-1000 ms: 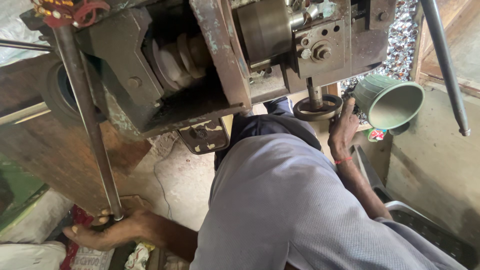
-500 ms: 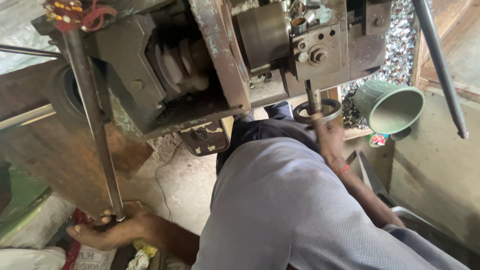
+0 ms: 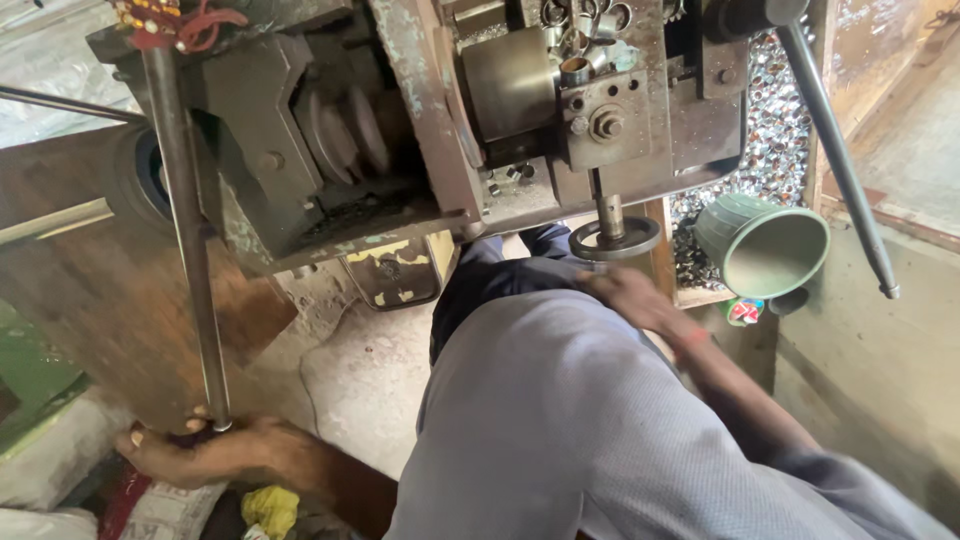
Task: The person operates a metal lathe, using a long metal rod to control the machine's movement while turning a handwheel with their right hand. They adjust the tool post and continue the machining process, generating metal shavings.
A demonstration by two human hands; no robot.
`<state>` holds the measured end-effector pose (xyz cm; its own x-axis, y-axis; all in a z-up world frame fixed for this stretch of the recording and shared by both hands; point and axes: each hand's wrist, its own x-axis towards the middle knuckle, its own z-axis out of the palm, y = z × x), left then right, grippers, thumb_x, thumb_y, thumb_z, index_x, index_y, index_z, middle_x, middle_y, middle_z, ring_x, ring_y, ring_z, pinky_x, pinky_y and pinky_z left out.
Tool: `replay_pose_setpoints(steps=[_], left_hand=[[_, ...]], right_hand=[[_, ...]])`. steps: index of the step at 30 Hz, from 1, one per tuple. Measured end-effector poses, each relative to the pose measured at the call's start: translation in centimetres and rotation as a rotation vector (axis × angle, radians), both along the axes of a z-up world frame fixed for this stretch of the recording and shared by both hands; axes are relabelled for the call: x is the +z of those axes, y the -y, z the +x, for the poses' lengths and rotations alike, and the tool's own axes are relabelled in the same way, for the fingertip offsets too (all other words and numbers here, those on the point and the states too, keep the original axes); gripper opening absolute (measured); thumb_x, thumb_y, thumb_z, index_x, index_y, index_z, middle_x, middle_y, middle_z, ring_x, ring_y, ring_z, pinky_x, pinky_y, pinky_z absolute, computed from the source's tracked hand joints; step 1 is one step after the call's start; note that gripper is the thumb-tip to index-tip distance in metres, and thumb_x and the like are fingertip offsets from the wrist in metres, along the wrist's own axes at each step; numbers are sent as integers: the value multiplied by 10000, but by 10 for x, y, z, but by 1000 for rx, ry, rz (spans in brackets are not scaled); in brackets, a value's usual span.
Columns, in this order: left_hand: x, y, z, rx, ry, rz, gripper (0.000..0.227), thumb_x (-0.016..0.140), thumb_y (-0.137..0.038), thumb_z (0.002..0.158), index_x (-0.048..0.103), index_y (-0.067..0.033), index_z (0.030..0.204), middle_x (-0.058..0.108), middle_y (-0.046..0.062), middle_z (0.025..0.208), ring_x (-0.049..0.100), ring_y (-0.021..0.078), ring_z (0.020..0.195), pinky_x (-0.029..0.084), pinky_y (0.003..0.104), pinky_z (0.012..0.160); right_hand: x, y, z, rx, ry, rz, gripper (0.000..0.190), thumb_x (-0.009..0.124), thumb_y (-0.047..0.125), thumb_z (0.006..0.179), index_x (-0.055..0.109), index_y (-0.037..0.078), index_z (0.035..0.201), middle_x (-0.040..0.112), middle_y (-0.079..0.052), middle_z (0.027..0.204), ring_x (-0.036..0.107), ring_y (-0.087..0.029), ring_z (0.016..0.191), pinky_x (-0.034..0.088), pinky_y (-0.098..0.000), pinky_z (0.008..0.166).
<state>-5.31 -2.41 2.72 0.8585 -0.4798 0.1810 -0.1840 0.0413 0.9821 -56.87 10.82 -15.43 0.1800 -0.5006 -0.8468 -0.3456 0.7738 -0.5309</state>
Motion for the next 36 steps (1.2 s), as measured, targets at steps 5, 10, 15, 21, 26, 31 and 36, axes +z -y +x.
replay_pose_setpoints(steps=[5,10,15,21,26,31,36], left_hand=[[8,-4,-19,55,47,153,401,628,-376,955,647,-12,1123,594,33,995,555,128,822,435,263,676],[25,-6,-54,56,65,253,465,600,-406,940,639,-53,1239,657,31,1134,655,103,984,550,248,826],[-11,-37,-28,25,-4,175,411,689,-338,1027,686,45,1176,607,39,962,585,178,806,482,319,702],[2,-69,-60,-324,246,546,218,741,-93,1033,730,19,1220,756,72,957,701,126,752,579,260,657],[45,-44,-105,-508,75,651,457,777,-87,927,656,6,1357,756,70,1001,611,81,707,481,201,592],[52,-32,-119,-666,460,635,475,718,-186,963,630,-104,1422,788,27,855,495,69,482,423,235,436],[54,-27,-124,-627,206,642,461,715,-287,979,620,-141,1406,743,-27,796,605,1,558,460,218,450]], right_hand=[[-62,22,-28,335,-269,-609,500,451,363,987,614,54,1346,671,-179,1273,637,-358,1152,485,-440,967],[2,-1,-43,76,-125,-45,455,402,392,1063,645,93,1304,735,-176,1245,695,-311,1176,486,-428,1050],[-52,11,11,335,-74,-599,360,476,311,1073,650,58,1260,648,-290,1122,612,-410,1030,460,-515,854],[-63,22,-73,754,-567,-423,377,479,445,1012,657,119,1076,704,-198,769,691,-413,709,535,-528,632],[53,81,-70,921,-653,10,529,445,532,1023,773,121,965,773,-130,848,751,-318,772,556,-486,721],[201,161,-9,702,-536,-867,354,639,313,1003,632,100,1286,736,-163,901,727,-308,816,571,-446,717],[251,221,64,263,234,-1510,892,732,9,1053,117,211,1667,578,-244,1372,700,-237,862,611,-372,778]])
